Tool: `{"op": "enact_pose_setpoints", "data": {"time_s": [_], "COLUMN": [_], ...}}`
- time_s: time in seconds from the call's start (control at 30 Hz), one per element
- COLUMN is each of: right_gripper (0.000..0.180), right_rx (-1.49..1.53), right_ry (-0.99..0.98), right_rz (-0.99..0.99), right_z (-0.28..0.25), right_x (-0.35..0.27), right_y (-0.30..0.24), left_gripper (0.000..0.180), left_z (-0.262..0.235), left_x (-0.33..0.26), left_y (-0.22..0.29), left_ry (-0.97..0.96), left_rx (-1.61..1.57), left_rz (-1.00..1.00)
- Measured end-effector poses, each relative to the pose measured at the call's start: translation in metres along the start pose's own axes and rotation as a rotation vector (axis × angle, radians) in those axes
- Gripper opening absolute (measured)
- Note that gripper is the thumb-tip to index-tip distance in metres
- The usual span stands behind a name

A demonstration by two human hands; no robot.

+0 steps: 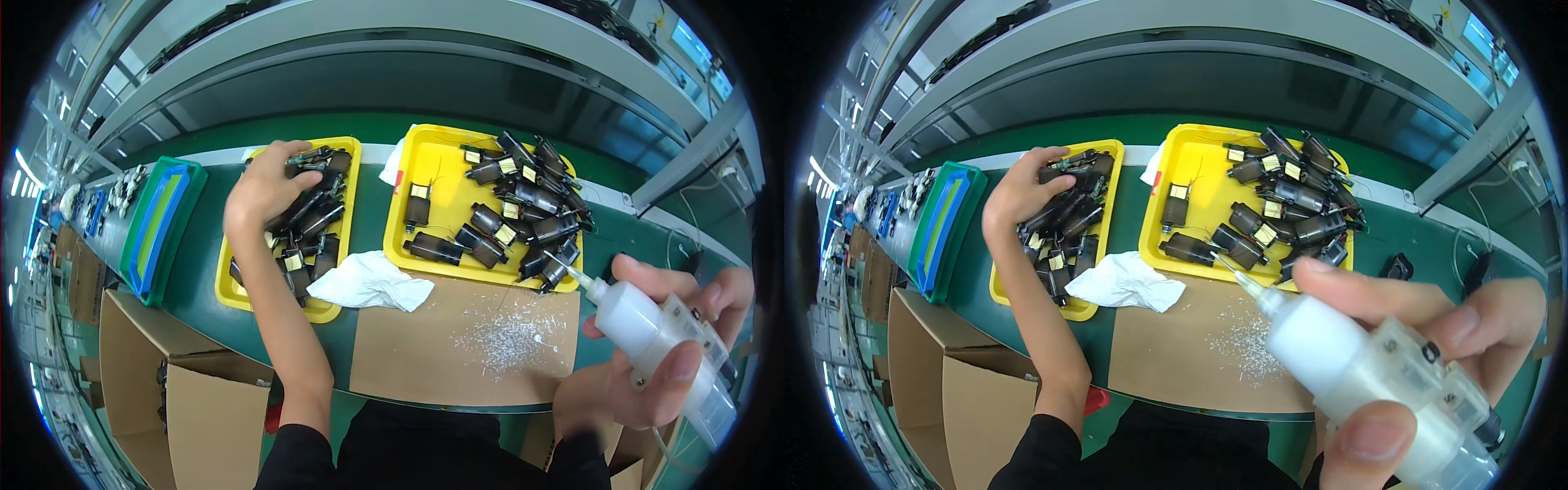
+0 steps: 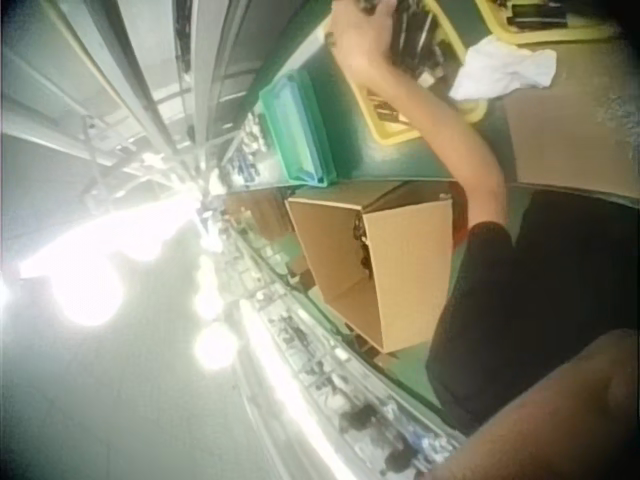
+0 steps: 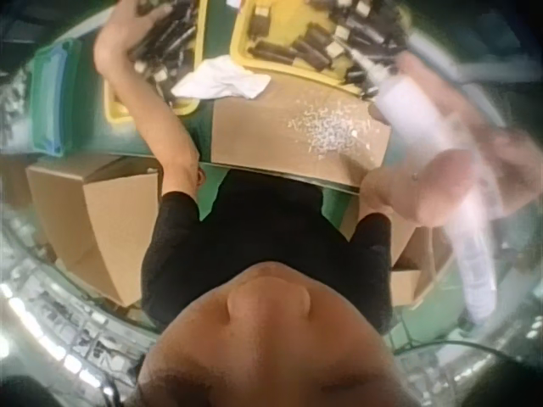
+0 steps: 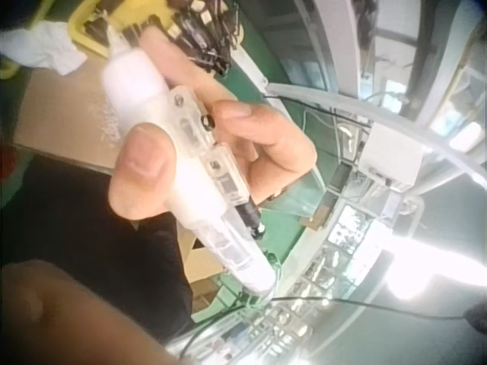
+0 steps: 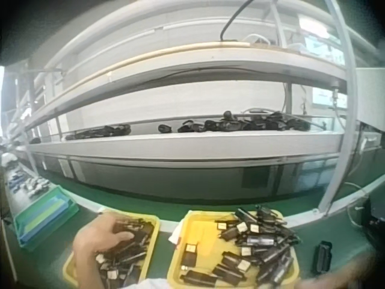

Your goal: The person repeatedly picks up small black cylindrical components from a yellow tray and applies a clear liquid from a syringe-like dispenser into the open end of each component. After dispensing the liquid, the person places the component back into the tray. The process is repeated for multiple units throughout the clip.

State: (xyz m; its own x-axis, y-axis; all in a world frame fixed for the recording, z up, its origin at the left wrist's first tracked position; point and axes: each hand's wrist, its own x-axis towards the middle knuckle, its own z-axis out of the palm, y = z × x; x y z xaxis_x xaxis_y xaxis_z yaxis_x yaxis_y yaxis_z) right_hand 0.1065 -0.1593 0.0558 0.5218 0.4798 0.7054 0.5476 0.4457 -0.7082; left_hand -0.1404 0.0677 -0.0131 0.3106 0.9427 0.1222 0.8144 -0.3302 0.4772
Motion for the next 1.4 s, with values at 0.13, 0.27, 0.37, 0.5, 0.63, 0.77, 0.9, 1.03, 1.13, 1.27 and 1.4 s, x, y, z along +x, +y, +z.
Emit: {"op": "enact_pose_setpoints", "data": {"time_s": [0.13, 0.27, 0.37, 0.5, 0.63, 0.77, 0.9, 1.03, 1.13, 1.27, 1.4], "right_gripper": [0.041, 0.042, 0.042, 0.041, 0.042, 0.043, 0.043, 0.044, 0.045, 0.046, 0.046], "right_rx": [0.056, -0.035, -0.088, -0.096, -0.069, -0.051, -0.033, -0.033, -0.026, -0.021, -0.017], "right_ry": [-0.052, -0.140, -0.173, -0.132, -0.081, -0.057, -0.059, -0.054, -0.052, -0.049, -0.053], "right_rz": [-0.037, -0.002, 0.040, 0.099, 0.098, 0.099, 0.110, 0.121, 0.124, 0.133, 0.143], "right_z": [-0.005, -0.016, -0.021, -0.017, -0.014, -0.012, -0.009, -0.006, -0.004, -0.002, 0.000], "right_x": [0.004, 0.009, 0.010, 0.009, 0.011, 0.012, 0.010, 0.008, 0.008, 0.010, 0.008], "right_y": [0.007, 0.001, -0.002, -0.008, -0.002, 0.002, 0.002, 0.003, 0.004, 0.007, 0.008], "left_gripper": [0.025, 0.037, 0.034, 0.029, 0.036, 0.055, 0.073, 0.075, 0.078, 0.084, 0.091], "left_z": [0.063, 0.117, 0.140, 0.148, 0.097, 0.059, 0.055, 0.055, 0.057, 0.060, 0.061], "left_x": [0.022, 0.011, 0.006, 0.015, 0.017, -0.012, -0.028, -0.032, -0.031, -0.035, -0.036], "left_y": [0.052, 0.098, 0.103, 0.084, 0.111, 0.146, 0.155, 0.156, 0.156, 0.155, 0.154], "left_ry": [-0.196, -0.183, -0.249, -0.092, -0.295, -0.491, -0.797, -0.841, -0.840, -0.790, -0.729], "left_rx": [0.007, 0.225, 0.289, 0.105, -0.720, -1.258, -1.592, -1.634, -1.661, -1.667, -1.619], "left_rz": [0.064, 0.067, 0.091, 0.249, 0.378, 0.530, 0.548, 0.557, 0.666, 0.603, 0.607]}}
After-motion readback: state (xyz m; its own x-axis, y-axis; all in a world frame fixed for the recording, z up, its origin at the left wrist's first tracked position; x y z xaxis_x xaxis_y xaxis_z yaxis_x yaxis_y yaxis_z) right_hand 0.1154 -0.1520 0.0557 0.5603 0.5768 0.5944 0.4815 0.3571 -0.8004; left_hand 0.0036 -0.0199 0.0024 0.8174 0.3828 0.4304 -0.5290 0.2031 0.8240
